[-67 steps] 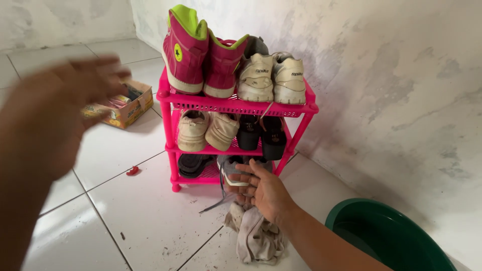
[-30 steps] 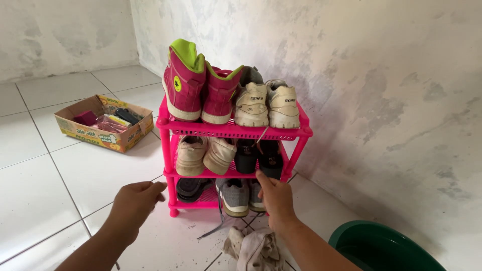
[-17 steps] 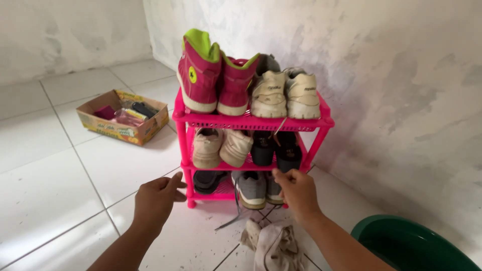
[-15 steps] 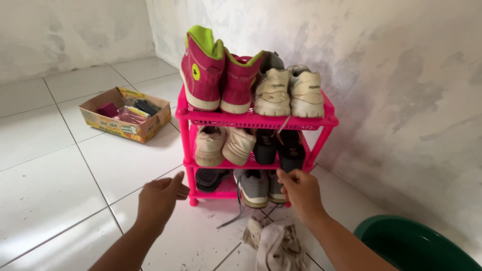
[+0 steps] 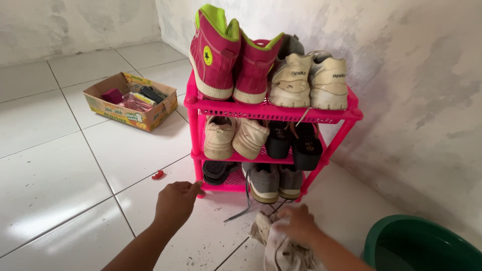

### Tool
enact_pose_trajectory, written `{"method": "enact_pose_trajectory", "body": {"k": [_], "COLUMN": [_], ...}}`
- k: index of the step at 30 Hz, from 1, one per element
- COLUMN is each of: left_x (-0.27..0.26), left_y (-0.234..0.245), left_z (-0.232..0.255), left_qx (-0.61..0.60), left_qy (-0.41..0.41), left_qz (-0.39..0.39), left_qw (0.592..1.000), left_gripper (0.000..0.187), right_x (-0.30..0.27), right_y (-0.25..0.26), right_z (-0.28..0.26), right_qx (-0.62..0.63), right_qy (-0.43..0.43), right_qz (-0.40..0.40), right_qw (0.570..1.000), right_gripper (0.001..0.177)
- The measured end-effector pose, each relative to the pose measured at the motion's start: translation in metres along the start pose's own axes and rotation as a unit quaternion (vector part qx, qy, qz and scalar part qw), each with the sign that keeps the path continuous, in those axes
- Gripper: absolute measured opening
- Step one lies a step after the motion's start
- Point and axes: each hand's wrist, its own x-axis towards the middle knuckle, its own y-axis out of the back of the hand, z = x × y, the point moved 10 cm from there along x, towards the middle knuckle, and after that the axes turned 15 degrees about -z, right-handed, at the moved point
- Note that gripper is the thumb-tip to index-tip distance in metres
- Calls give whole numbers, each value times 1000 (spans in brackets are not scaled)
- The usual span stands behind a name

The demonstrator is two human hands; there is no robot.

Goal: Cleaning and organizing various pairs of shoes on a small pink plastic rack.

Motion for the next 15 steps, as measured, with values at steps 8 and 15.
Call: {"method": "enact_pose_trajectory", "body": {"k": [8, 15], "left_x": [23, 17], "left_y": [-21, -14], "left_z": [-21, -24], "left_qx": [-1, -2], "left_qy": [-46, -40], "left_qz": [-24, -43], "left_qw": [999, 998], "left_gripper": [41, 45], "right_x": [9, -56], "right_y": [-73, 71], "right_z": [73, -14], "right_qx": [-191, 4], "right_qy": [-33, 34], "right_qz": [33, 173], "right_qw": [980, 984], "right_gripper": [73, 26]}}
